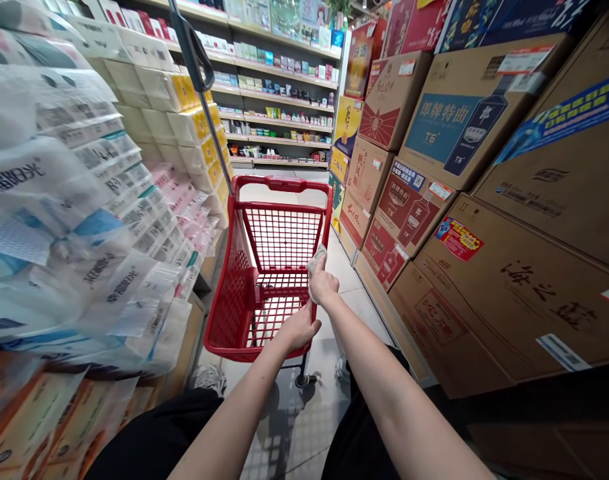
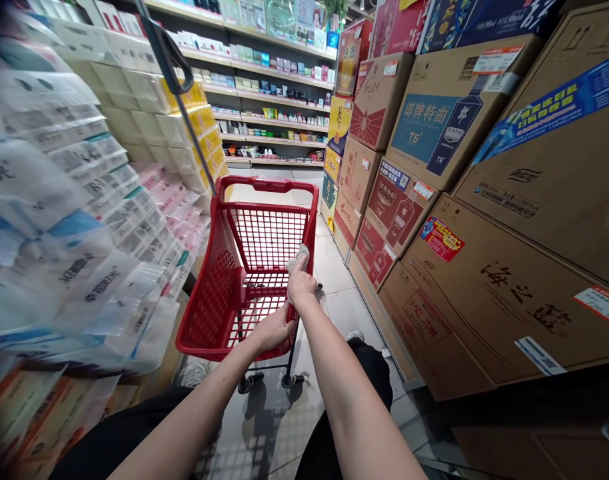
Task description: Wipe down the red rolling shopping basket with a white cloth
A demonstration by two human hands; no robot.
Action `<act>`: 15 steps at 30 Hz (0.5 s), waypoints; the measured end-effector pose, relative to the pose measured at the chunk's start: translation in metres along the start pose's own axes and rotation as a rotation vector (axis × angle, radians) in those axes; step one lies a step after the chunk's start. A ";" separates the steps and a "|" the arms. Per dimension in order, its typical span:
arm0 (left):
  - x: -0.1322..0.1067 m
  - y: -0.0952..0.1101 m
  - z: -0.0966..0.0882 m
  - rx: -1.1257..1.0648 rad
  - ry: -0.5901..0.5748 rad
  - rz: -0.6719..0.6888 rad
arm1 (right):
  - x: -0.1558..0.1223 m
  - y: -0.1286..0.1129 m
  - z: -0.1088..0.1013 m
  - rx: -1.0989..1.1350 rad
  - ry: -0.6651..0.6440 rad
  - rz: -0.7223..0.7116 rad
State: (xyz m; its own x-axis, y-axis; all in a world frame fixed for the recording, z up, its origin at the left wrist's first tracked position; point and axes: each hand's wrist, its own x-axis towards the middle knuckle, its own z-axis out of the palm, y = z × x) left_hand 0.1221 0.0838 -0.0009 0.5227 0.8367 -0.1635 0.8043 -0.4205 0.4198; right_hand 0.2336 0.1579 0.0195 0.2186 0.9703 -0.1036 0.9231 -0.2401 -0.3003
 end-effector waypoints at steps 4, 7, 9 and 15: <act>-0.008 -0.001 -0.005 -0.029 -0.043 0.004 | 0.002 0.000 0.004 -0.006 -0.008 -0.013; -0.014 -0.001 -0.006 -0.041 -0.046 0.002 | 0.012 -0.003 0.001 -0.014 -0.008 0.012; -0.016 -0.001 -0.007 -0.055 -0.046 -0.006 | 0.022 -0.005 -0.004 -0.022 -0.006 0.031; -0.019 -0.008 -0.005 -0.108 -0.052 -0.009 | 0.055 -0.013 -0.021 -0.054 -0.023 0.054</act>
State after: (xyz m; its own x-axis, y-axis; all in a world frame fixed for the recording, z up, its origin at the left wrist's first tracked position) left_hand 0.1040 0.0731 0.0035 0.5318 0.8196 -0.2129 0.7754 -0.3703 0.5115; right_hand 0.2406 0.2154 0.0378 0.2615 0.9550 -0.1399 0.9260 -0.2891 -0.2426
